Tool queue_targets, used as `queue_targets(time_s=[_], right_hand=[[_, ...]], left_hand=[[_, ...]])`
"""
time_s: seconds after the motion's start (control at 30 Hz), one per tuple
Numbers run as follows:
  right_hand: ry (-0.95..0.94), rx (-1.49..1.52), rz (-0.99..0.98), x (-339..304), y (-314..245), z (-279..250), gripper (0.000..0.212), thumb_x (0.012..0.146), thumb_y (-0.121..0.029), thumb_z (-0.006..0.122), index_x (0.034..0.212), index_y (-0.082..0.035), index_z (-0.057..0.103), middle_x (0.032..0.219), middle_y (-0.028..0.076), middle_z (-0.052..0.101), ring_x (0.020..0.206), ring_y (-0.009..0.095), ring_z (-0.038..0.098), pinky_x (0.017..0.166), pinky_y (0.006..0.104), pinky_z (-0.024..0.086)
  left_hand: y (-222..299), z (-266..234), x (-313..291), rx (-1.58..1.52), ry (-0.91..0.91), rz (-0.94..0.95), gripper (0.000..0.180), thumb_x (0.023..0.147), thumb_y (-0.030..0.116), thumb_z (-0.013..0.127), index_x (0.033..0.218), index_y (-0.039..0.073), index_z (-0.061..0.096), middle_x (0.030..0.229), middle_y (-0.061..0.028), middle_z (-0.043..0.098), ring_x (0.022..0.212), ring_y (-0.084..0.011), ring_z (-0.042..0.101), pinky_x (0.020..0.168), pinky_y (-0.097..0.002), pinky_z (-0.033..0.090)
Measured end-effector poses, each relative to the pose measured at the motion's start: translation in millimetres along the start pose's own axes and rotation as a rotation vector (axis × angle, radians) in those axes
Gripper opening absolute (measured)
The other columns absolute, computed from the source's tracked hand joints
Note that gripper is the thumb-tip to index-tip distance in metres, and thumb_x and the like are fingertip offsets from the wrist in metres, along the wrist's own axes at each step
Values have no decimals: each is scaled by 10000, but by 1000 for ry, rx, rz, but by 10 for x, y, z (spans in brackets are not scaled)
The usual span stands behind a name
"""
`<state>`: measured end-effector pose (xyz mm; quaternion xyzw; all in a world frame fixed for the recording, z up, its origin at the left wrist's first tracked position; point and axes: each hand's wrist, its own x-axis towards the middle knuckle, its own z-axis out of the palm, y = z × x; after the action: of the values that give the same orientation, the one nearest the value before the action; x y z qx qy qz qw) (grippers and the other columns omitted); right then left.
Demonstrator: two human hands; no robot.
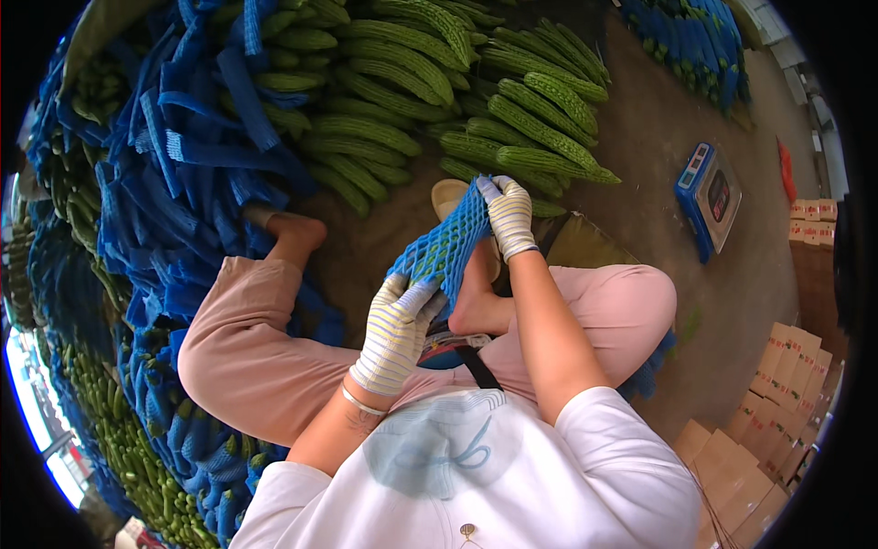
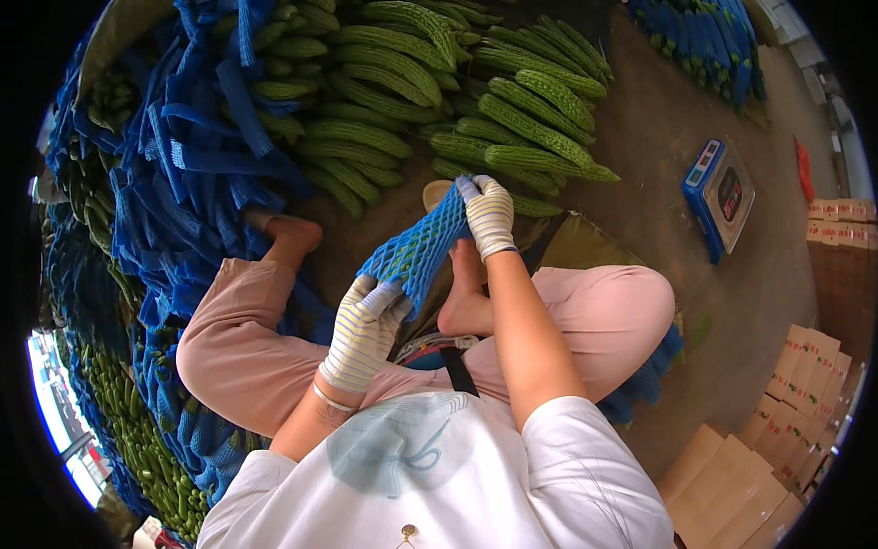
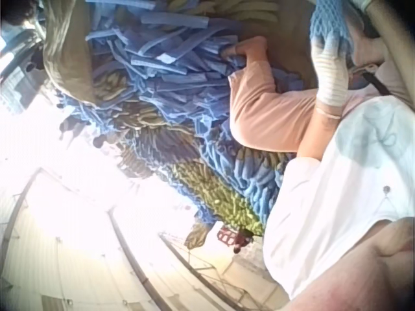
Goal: Wrapping individual bitter melons in blue mesh protective sleeves.
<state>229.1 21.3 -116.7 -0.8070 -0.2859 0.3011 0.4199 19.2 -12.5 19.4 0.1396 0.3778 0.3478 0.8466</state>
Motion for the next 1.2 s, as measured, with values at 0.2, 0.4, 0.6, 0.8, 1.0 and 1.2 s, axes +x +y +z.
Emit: queue_targets(time_s=[0.2, 0.4, 0.6, 0.8, 1.0, 1.2], right_hand=[[155, 399, 47, -335, -16, -171, 540, 860, -397, 614, 1228, -17, 509, 1015, 140, 632, 811, 235, 605, 790, 324, 478], [-556, 1297, 462, -951, -635, -1240, 514, 800, -456, 667, 1068, -31, 558, 864, 100, 625, 690, 215, 624, 685, 329, 541], [-108, 386, -26, -1416, -356, -3367, 740, 678, -419, 760, 1220, 8, 493, 1019, 123, 606, 879, 215, 618, 787, 329, 513], [228, 32, 377, -1983, 792, -4098, 703, 669, -78, 719, 1300, 11, 421, 1121, 110, 580, 1011, 207, 559, 925, 323, 435], [-222, -545, 561, -1790, 1415, -3023, 740, 677, -237, 743, 1306, -4, 431, 1243, 245, 515, 1169, 368, 487, 992, 363, 395], [-224, -924, 318, -1180, 1744, -2254, 591, 722, -336, 706, 1213, -71, 513, 1161, 167, 541, 1094, 322, 526, 914, 426, 423]], left_hand=[[-101, 2, -210, 332, -36, 142, 476, 865, -77, 521, 1321, 15, 424, 1265, -117, 514, 1144, -215, 526, 986, -326, 419], [31, 113, -255, 622, -506, -16, 464, 915, 151, 566, 1326, -13, 427, 1275, -140, 526, 1196, -206, 483, 1006, -325, 364], [129, 28, 75, 690, -263, 287, 519, 940, 345, 510, 1284, -38, 444, 1182, -175, 575, 1082, -268, 573, 968, -402, 434], [129, -5, 188, 801, -232, 376, 468, 947, 297, 499, 1280, -29, 461, 1182, -182, 574, 1092, -267, 567, 990, -416, 419], [127, -54, 248, 956, -218, 389, 415, 952, 238, 475, 1265, -33, 478, 1184, -177, 577, 1097, -268, 569, 988, -404, 426], [187, -52, 274, 1024, -141, 393, 346, 967, 134, 400, 1252, -48, 475, 1168, -185, 572, 1096, -277, 564, 978, -398, 429]])
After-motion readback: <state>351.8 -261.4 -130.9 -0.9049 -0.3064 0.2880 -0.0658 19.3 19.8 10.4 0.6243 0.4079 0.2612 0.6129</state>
